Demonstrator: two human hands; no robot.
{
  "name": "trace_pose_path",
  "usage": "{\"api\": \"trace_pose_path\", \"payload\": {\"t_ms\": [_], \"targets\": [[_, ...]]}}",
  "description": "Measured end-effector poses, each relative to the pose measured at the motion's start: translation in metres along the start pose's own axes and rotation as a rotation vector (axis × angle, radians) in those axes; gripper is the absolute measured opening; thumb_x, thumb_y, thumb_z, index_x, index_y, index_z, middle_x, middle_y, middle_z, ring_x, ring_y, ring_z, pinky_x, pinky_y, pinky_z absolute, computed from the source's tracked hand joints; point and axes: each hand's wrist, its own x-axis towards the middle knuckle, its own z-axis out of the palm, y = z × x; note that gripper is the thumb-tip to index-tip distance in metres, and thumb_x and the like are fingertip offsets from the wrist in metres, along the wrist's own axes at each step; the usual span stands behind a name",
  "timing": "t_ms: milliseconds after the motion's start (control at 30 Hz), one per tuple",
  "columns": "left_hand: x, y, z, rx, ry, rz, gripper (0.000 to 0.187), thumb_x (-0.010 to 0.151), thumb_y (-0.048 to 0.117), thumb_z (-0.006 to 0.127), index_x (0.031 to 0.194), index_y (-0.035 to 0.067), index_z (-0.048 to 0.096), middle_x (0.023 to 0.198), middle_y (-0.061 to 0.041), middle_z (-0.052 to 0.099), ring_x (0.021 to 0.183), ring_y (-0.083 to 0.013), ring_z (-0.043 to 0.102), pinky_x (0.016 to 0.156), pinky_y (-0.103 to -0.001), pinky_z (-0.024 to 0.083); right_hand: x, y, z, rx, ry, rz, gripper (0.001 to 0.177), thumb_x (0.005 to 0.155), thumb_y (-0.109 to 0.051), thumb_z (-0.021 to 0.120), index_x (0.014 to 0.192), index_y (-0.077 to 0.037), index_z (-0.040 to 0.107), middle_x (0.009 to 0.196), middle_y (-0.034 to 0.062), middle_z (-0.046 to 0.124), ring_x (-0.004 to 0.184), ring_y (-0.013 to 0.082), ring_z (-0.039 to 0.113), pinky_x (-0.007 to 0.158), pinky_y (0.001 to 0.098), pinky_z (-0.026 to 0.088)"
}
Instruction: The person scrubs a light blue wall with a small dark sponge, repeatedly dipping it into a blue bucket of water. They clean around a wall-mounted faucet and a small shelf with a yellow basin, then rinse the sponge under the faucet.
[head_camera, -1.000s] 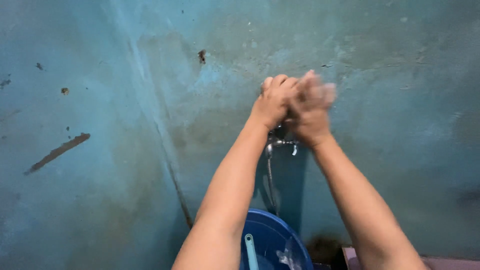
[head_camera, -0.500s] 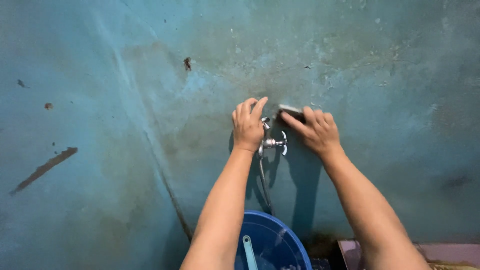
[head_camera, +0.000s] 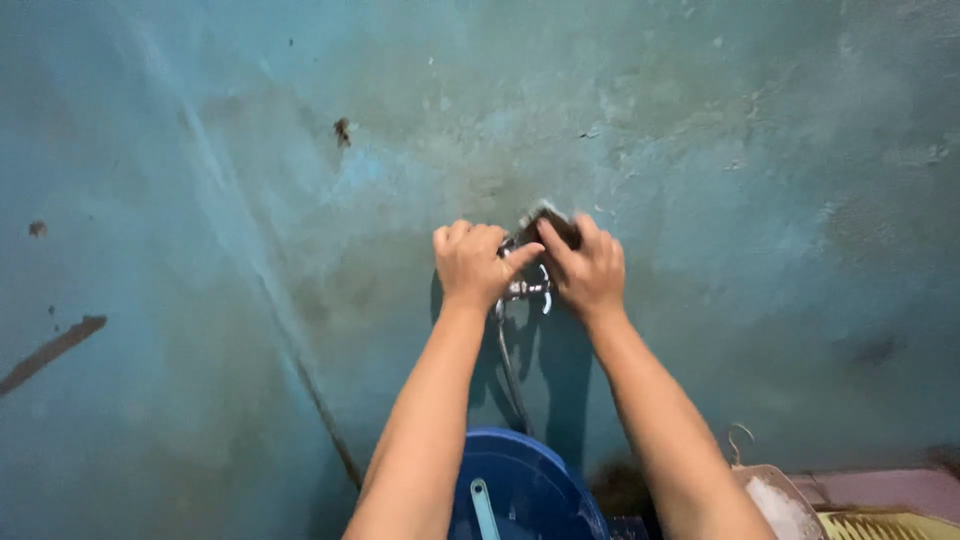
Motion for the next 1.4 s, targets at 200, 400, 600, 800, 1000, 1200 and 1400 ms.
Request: {"api": "trace_pose_path", "payload": {"t_ms": [200, 400, 600, 800, 1000, 1200, 1400], "targets": [[-0.035, -0.023, 0.048, 0.218, 0.053, 0.002, 0.034, 0.079, 0.043, 0.07, 0.057, 0.023, 0.054, 0.055, 0.0, 0.049, 0.065, -0.0235, 0.058, 0.063, -0.041, 0.045, -0.134, 0.042, -0.022, 0.081, -0.142, -0.11, 0.038, 0.096, -0.026, 0.059, 0.124, -0.049, 0.07, 0.122, 0.0081, 0.054, 0.085, 0.0279, 0.053, 0.072, 0.0373, 0.043], [-0.029, -0.01, 0.035, 0.234, 0.009, -0.023, 0.031, 0.083, 0.034, 0.068, 0.058, 0.02, 0.059, 0.055, 0.0, 0.05, 0.058, -0.0231, 0.055, 0.058, -0.037, 0.044, -0.004, 0.166, -0.008, -0.401, -0.025, 0.166, 0.073, 0.084, -0.016, 0.075, 0.152, -0.038, 0.063, 0.133, 0.0125, 0.056, 0.109, 0.0373, 0.05, 0.08, 0.045, 0.037], [-0.034, -0.01, 0.04, 0.294, -0.019, -0.034, 0.033, 0.086, 0.035, 0.065, 0.057, 0.02, 0.055, 0.054, 0.0, 0.046, 0.053, -0.0227, 0.052, 0.054, -0.037, 0.041, -0.037, 0.094, -0.023, -0.353, -0.012, 0.194, 0.048, 0.104, -0.015, 0.05, 0.147, -0.028, 0.065, 0.146, 0.0191, 0.059, 0.109, 0.0415, 0.058, 0.081, 0.0448, 0.041], [-0.02, 0.002, 0.028, 0.369, 0.009, 0.008, 0.029, 0.082, 0.026, 0.07, 0.057, 0.018, 0.056, 0.053, -0.001, 0.045, 0.05, -0.023, 0.05, 0.05, -0.037, 0.04, -0.079, 0.119, -0.048, -0.135, -0.065, -0.18, 0.027, 0.092, -0.018, 0.077, 0.112, -0.036, 0.078, 0.122, 0.0128, 0.076, 0.091, 0.031, 0.07, 0.076, 0.0403, 0.053], [-0.02, 0.002, 0.029, 0.366, 0.015, 0.02, 0.03, 0.083, 0.026, 0.07, 0.058, 0.017, 0.057, 0.053, -0.002, 0.045, 0.049, -0.0234, 0.05, 0.049, -0.037, 0.04, -0.029, 0.108, -0.027, -0.278, -0.085, 0.346, 0.064, 0.084, -0.011, 0.084, 0.145, -0.013, 0.065, 0.138, 0.0261, 0.06, 0.089, 0.0375, 0.062, 0.08, 0.0446, 0.047], [-0.018, 0.003, 0.026, 0.366, 0.013, 0.025, 0.03, 0.082, 0.025, 0.072, 0.057, 0.016, 0.057, 0.052, -0.002, 0.043, 0.048, -0.0237, 0.049, 0.047, -0.036, 0.04, -0.112, 0.084, -0.063, -0.098, -0.142, -0.143, 0.032, 0.095, -0.014, 0.07, 0.117, -0.036, 0.076, 0.124, 0.0107, 0.074, 0.101, 0.0291, 0.069, 0.085, 0.0385, 0.053], [-0.018, 0.002, 0.03, 0.354, 0.023, 0.027, 0.031, 0.083, 0.023, 0.071, 0.057, 0.016, 0.057, 0.052, -0.002, 0.044, 0.048, -0.0242, 0.05, 0.047, -0.036, 0.04, -0.129, 0.18, -0.052, -0.213, -0.098, 0.464, 0.061, 0.093, -0.009, 0.083, 0.15, -0.01, 0.063, 0.131, 0.0231, 0.066, 0.099, 0.0393, 0.064, 0.089, 0.0466, 0.047]]}}
